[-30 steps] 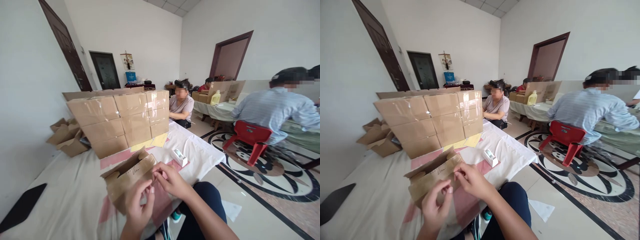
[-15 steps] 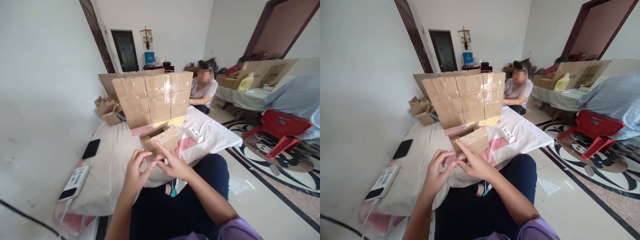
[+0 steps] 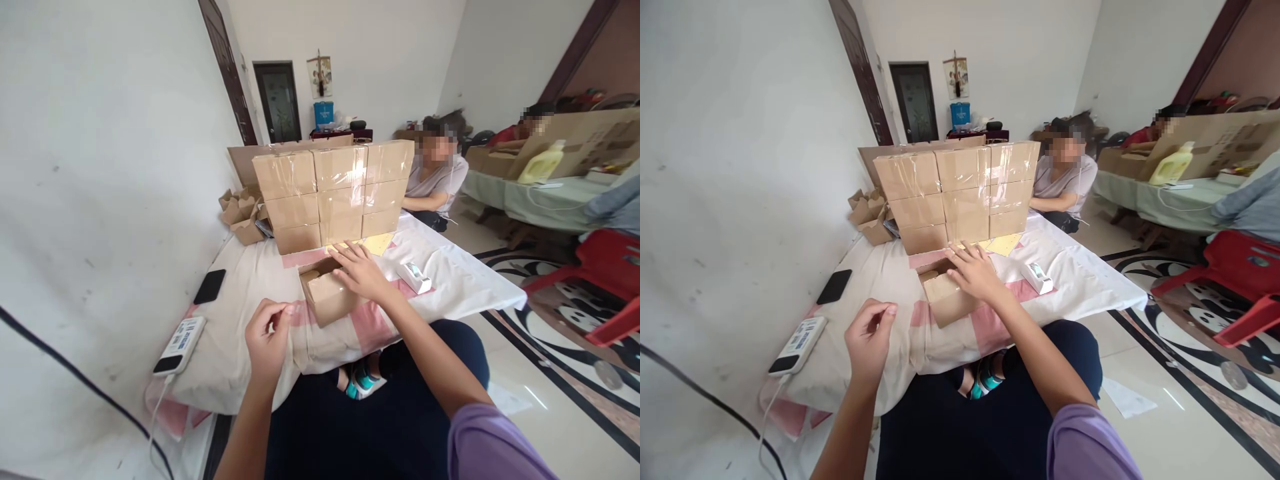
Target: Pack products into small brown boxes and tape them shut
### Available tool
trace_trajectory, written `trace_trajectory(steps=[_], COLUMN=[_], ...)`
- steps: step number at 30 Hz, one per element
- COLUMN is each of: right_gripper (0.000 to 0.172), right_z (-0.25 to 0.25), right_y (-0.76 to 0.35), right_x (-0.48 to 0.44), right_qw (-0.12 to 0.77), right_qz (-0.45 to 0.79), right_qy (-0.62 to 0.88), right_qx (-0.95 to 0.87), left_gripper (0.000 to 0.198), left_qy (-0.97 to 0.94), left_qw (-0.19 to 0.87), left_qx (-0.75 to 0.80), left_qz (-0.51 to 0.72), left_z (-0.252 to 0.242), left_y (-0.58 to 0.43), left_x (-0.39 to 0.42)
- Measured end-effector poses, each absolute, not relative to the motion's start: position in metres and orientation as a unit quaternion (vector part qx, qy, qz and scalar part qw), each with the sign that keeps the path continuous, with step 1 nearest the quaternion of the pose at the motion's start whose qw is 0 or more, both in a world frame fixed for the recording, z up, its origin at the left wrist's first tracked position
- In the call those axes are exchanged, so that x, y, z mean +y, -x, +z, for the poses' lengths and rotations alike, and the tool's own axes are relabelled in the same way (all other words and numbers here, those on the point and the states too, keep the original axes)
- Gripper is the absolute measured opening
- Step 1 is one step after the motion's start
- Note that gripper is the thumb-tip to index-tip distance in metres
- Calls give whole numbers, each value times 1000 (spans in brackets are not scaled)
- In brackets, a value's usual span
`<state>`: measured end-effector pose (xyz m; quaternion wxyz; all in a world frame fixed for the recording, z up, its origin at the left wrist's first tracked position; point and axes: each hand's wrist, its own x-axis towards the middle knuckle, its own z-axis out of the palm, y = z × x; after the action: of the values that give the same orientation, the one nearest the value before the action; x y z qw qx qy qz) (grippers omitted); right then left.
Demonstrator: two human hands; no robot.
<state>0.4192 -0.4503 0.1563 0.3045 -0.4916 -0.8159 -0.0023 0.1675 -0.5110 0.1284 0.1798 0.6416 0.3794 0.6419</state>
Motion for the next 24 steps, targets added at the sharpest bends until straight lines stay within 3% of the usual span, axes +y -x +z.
trace_trajectory(steps=[4,16,24], right_gripper=[45,45,47], right_z=[128,88,83], right_y=[-439,-452,-455], right_x=[-410,-419,-414], right_qw=[238,296,306], right_qz=[-22,-55,-63], right_qy=[497,440,430], right_qx=[-834,-846,-847], left_gripper=[21,30,26], left_qy=[-654,-659,-712], left_qw=[251,402,407], left_qx=[422,523,511], left_qz=[575,361,256], left_z=[133,143,148], left_y=[-176,-206,-214], left_x=[-478,-407,-378])
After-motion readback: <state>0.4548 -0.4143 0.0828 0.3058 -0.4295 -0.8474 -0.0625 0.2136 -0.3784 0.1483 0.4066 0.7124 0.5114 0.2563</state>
